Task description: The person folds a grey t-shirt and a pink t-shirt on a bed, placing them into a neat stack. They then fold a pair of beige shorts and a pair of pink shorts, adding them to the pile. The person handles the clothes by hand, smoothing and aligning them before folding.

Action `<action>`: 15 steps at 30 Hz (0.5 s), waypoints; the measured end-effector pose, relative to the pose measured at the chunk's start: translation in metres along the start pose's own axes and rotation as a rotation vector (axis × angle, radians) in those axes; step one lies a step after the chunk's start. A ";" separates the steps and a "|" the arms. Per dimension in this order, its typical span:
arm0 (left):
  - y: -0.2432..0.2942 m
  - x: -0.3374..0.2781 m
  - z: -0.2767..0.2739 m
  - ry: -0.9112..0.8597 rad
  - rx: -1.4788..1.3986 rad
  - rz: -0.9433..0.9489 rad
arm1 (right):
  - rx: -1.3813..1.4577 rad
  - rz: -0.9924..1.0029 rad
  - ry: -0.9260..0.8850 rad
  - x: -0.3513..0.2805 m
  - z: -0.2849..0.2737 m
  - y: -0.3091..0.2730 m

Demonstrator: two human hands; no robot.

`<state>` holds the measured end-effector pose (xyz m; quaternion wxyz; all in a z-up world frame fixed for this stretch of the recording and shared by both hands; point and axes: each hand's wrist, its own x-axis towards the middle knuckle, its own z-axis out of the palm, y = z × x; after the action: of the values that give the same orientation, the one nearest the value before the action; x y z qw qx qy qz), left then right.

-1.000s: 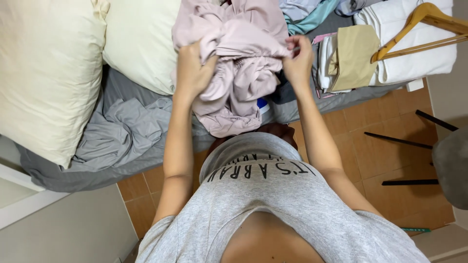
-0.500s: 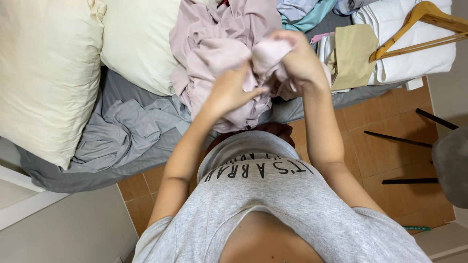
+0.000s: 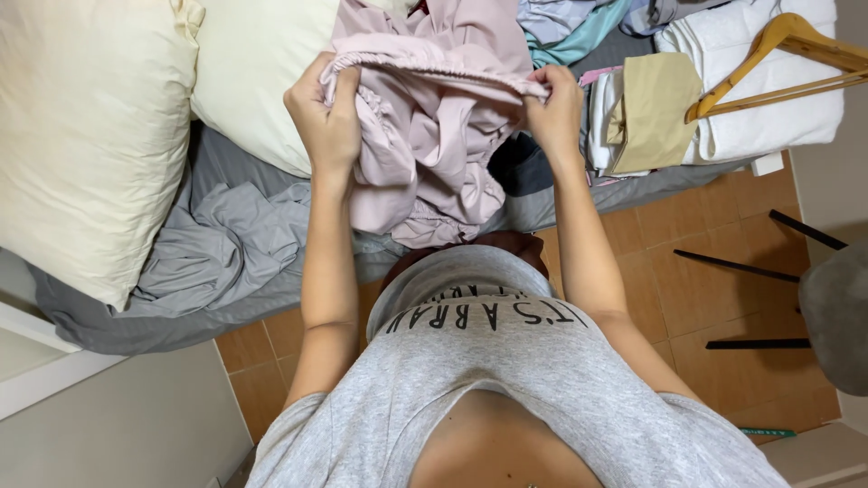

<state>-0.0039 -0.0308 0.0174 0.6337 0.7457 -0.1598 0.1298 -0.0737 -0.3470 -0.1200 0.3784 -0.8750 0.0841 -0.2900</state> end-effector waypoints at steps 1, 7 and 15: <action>0.000 0.000 -0.002 0.000 0.002 -0.001 | 0.002 0.001 -0.001 0.000 0.002 -0.005; -0.007 0.005 -0.022 0.147 -0.187 0.050 | 0.862 0.778 0.013 -0.007 0.029 0.064; -0.011 0.010 -0.078 -0.222 0.554 0.079 | 0.498 -0.040 -1.026 0.016 -0.084 0.026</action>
<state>0.0105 0.0470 0.0243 0.3793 0.8930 -0.2157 0.1106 -0.1067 -0.4229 -0.0858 0.5600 -0.7897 -0.1977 0.1539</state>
